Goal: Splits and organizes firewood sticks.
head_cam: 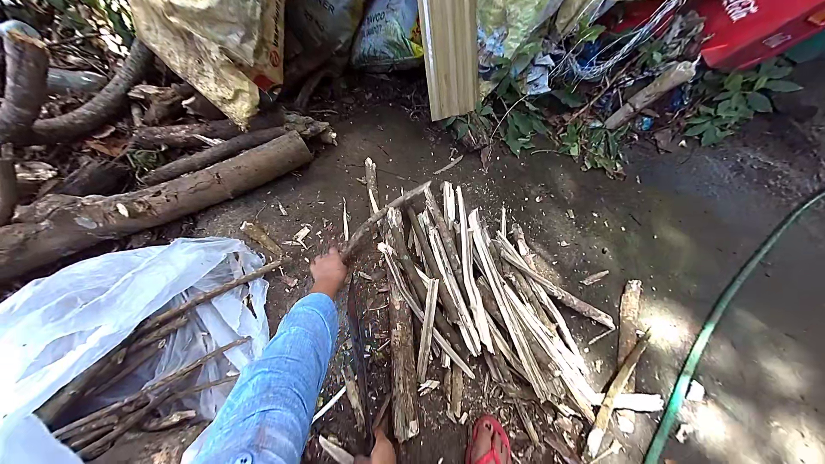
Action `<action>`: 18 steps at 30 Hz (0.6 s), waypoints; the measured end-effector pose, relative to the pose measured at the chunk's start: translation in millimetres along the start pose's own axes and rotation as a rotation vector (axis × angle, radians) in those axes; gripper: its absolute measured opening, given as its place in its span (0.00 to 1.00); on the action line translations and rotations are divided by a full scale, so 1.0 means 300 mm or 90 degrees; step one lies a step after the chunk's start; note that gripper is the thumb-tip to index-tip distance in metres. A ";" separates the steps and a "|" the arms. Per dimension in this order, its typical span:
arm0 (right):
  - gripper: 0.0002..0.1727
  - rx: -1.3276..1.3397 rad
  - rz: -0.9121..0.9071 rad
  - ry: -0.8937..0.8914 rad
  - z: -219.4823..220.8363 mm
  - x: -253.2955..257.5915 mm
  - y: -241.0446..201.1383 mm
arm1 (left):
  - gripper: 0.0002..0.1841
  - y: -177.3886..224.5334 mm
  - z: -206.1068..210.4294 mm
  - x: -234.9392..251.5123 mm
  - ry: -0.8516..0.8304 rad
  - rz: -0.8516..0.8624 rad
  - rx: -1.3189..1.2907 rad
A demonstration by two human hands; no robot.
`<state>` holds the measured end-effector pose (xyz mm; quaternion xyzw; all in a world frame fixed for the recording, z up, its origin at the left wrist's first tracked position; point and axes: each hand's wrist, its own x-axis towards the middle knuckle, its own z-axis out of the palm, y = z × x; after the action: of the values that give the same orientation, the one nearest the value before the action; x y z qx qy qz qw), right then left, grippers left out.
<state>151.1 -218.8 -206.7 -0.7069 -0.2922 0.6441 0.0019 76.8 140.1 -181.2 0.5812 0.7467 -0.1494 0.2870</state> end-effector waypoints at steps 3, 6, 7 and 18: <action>0.32 0.028 0.003 -0.003 0.016 -0.007 -0.002 | 0.28 0.060 0.010 -0.024 -0.004 0.025 -0.064; 0.30 0.052 -0.015 0.009 0.032 0.025 0.012 | 0.31 0.168 -0.049 -0.143 -0.042 0.048 -0.170; 0.30 0.045 -0.017 0.013 0.031 0.032 0.011 | 0.31 0.200 -0.069 -0.198 -0.073 0.050 -0.212; 0.25 0.177 -0.032 -0.027 -0.009 0.035 0.003 | 0.27 0.153 0.021 -0.717 -0.468 0.399 -0.135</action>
<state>154.0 -214.1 -216.0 -0.6787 -0.2177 0.6927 0.1100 156.6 -18.8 -51.6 0.6543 0.3965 -0.1740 0.6201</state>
